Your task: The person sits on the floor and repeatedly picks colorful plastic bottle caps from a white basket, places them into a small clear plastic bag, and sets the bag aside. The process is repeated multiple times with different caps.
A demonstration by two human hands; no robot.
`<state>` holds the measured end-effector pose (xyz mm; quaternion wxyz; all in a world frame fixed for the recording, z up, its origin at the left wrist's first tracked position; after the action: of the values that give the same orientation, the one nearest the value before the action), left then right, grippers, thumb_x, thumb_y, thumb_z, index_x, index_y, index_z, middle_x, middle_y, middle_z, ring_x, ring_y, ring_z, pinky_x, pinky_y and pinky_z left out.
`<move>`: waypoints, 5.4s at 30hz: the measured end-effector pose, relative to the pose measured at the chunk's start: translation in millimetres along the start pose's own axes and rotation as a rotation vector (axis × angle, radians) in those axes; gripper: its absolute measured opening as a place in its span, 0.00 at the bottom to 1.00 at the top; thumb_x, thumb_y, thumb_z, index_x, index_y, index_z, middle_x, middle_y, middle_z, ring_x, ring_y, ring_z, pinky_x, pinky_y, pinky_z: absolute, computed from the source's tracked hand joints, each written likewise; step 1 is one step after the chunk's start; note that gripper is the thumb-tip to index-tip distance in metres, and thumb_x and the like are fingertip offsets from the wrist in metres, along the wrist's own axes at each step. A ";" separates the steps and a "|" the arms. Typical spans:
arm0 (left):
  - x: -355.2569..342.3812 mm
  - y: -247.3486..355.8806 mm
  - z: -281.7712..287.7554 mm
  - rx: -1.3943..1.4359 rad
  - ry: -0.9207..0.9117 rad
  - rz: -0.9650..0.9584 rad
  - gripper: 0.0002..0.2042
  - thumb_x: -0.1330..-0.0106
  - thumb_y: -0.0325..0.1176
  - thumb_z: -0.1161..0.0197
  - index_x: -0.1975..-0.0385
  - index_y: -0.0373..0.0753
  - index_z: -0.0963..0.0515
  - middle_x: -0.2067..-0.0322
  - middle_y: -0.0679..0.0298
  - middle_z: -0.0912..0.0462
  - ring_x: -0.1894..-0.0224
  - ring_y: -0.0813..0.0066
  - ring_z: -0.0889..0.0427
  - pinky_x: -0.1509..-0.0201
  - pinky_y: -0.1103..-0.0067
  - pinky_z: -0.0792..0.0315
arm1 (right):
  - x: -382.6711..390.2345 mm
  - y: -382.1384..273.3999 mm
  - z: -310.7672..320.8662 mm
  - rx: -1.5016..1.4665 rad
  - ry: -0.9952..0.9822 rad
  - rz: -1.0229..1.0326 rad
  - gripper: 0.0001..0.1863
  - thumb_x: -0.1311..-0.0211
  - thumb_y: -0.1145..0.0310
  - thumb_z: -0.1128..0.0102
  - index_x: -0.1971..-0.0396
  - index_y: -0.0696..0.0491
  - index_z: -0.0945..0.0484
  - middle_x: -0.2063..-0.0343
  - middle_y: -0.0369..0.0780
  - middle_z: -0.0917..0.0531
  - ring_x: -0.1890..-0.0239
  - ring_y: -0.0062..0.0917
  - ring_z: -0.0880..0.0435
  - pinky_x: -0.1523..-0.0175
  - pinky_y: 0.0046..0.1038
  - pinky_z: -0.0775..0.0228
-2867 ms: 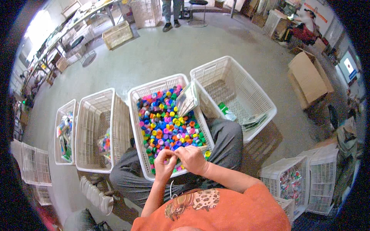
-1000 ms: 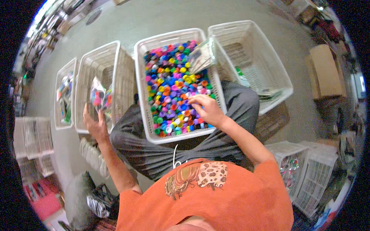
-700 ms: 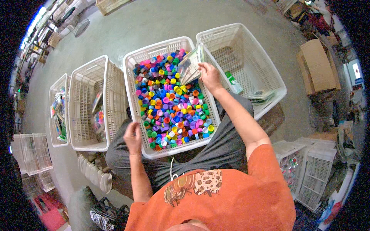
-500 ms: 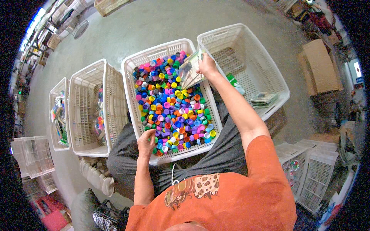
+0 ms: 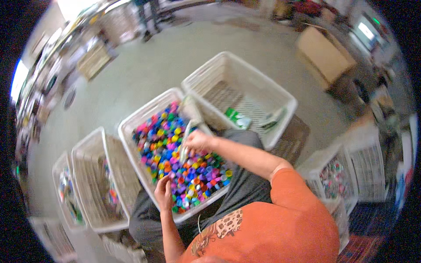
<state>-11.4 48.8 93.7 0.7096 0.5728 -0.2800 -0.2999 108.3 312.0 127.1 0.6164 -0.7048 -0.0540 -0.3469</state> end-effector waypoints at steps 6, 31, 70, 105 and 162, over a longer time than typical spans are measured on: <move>24.7 84.5 -74.5 -0.053 -0.404 0.067 0.11 0.36 0.27 0.30 0.56 0.31 0.20 0.68 0.66 0.15 0.68 0.83 0.20 0.63 0.83 0.25 | 96.9 77.6 -57.5 -0.225 -0.095 0.090 0.10 0.31 0.65 0.42 0.68 0.54 0.17 0.74 0.35 0.14 0.82 0.15 0.19 0.79 0.17 0.33; 102.2 25.3 -81.3 0.607 -0.310 0.413 0.07 0.31 0.33 0.33 0.64 0.42 0.25 0.71 0.76 0.25 0.69 0.90 0.29 0.66 0.88 0.35 | 195.5 131.6 -87.2 -0.177 -0.155 -0.441 0.19 0.29 0.60 0.46 0.75 0.59 0.22 0.83 0.40 0.17 0.85 0.22 0.19 0.82 0.20 0.30; -111.8 -82.0 -64.1 -0.950 -0.158 0.057 0.09 0.40 0.34 0.40 0.64 0.40 0.28 0.66 0.53 0.18 0.60 0.49 0.17 0.61 0.59 0.24 | 147.8 72.7 -45.9 1.126 0.320 0.727 0.12 0.47 0.73 0.42 0.63 0.61 0.21 0.49 0.45 0.20 0.43 0.39 0.23 0.41 0.39 0.27; 91.7 11.8 -12.3 0.413 0.115 0.157 0.04 0.33 0.27 0.33 0.63 0.35 0.19 0.66 0.72 0.19 0.65 0.88 0.24 0.60 0.86 0.29 | 148.3 74.3 -107.8 1.468 0.185 0.734 0.08 0.50 0.77 0.44 0.70 0.65 0.22 0.41 0.50 0.25 0.38 0.41 0.26 0.37 0.37 0.28; 90.1 12.6 -81.3 -0.561 -0.453 0.017 0.11 0.45 0.34 0.30 0.65 0.38 0.22 0.68 0.59 0.20 0.62 0.57 0.19 0.59 0.65 0.24 | 183.6 110.4 -90.6 1.202 0.148 0.718 0.13 0.51 0.69 0.43 0.65 0.58 0.20 0.61 0.41 0.17 0.55 0.31 0.20 0.51 0.31 0.29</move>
<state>109.9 36.0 95.7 0.7617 0.2725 -0.3417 -0.4783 263.9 139.4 137.2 0.9775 -0.1908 0.0420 -0.0791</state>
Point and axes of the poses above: each hand's wrist, its own x-axis away from the middle knuckle, its own z-axis out of the back of the hand, y = z × x, the point moved 4 cm from there along -x, towards the middle knuckle
